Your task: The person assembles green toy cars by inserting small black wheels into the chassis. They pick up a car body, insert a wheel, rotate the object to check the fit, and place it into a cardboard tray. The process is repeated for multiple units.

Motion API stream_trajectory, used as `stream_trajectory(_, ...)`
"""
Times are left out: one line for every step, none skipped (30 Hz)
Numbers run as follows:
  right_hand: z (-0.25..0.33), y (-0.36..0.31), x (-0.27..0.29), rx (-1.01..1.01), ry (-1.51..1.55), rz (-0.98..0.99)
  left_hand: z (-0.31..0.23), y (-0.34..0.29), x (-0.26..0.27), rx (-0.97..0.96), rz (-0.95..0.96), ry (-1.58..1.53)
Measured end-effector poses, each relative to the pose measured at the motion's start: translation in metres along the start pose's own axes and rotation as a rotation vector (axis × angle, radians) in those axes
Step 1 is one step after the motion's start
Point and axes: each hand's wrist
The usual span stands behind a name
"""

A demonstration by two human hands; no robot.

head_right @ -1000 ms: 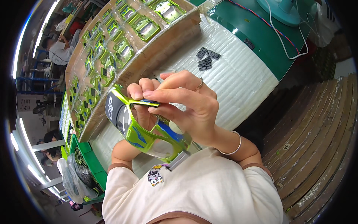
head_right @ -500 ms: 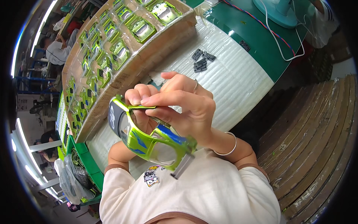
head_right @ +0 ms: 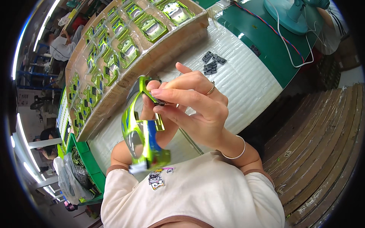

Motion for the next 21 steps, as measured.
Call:
stream_trajectory(-0.002, 0.000, 0.001, 0.020, -0.025, 0.004, 0.000, 0.001, -0.001, 0.028, -0.007, 0.008)
stream_trajectory(-0.003, 0.000, 0.002, 0.041, -0.050, 0.009, 0.000, 0.002, -0.002, 0.055, -0.015, 0.015)
stream_trajectory(-0.002, 0.000, 0.002, 0.043, -0.061, 0.007, -0.005, 0.000, -0.006, 0.108, -0.066, 0.011)
stream_trajectory(-0.002, 0.000, 0.002, 0.045, -0.069, 0.007, -0.008, -0.002, -0.008, 0.158, -0.119, 0.007)
stream_trajectory(-0.002, -0.001, 0.001, 0.047, -0.076, 0.007, -0.006, 0.001, -0.002, 0.126, -0.028, 0.006)
stream_trajectory(-0.002, -0.001, 0.001, 0.043, -0.074, 0.005, -0.009, 0.000, -0.001, 0.147, -0.051, 0.040)
stream_trajectory(-0.003, -0.002, 0.001, 0.039, -0.072, 0.003, -0.015, -0.001, 0.001, 0.166, -0.074, 0.074)
stream_trajectory(-0.003, -0.002, 0.001, 0.035, -0.069, 0.002, -0.017, -0.003, 0.001, 0.186, -0.097, 0.108)
stream_trajectory(-0.002, -0.001, 0.002, 0.026, -0.067, 0.007, -0.019, -0.004, -0.003, 0.140, -0.159, 0.114)
stream_trajectory(0.000, 0.000, 0.002, 0.016, -0.066, 0.014, -0.018, -0.002, -0.002, 0.070, -0.082, 0.138)
stream_trajectory(0.001, 0.001, 0.002, 0.007, -0.066, 0.020, -0.017, 0.003, 0.002, 0.000, -0.005, 0.163)
stream_trajectory(0.001, 0.001, 0.003, 0.010, -0.063, 0.028, -0.015, 0.006, 0.005, -0.069, 0.072, 0.187)
stream_trajectory(0.001, 0.002, 0.004, 0.011, -0.059, 0.036, -0.013, 0.007, 0.007, -0.097, 0.066, 0.157)
stream_trajectory(0.000, 0.002, 0.005, 0.013, -0.055, 0.044, -0.010, 0.010, 0.009, -0.179, 0.092, 0.192)
stream_trajectory(0.000, 0.002, 0.005, 0.016, -0.050, 0.046, -0.008, 0.013, 0.011, -0.261, 0.117, 0.226)
stream_trajectory(0.000, 0.002, 0.006, 0.018, -0.045, 0.048, -0.006, 0.016, 0.014, -0.343, 0.142, 0.262)
stream_trajectory(0.000, 0.002, 0.006, 0.021, -0.040, 0.050, -0.007, 0.020, 0.017, -0.361, 0.195, 0.221)
stream_trajectory(0.001, 0.002, 0.006, 0.013, -0.037, 0.056, -0.009, 0.021, 0.018, -0.403, 0.219, 0.258)
stream_trajectory(0.002, 0.001, 0.008, 0.005, -0.036, 0.060, -0.010, 0.022, 0.018, -0.442, 0.244, 0.294)
stream_trajectory(0.003, 0.001, 0.008, -0.003, -0.036, 0.064, -0.011, 0.022, 0.019, -0.480, 0.269, 0.329)
stream_trajectory(0.004, 0.002, 0.009, -0.003, -0.035, 0.063, -0.012, 0.022, 0.015, -0.493, 0.271, 0.357)
Point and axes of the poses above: each hand's wrist, its own y-axis towards the middle knuckle, its own x-axis out of the back of the hand, z = x × y, and after that the axes turned 13 degrees about -z, right-handed
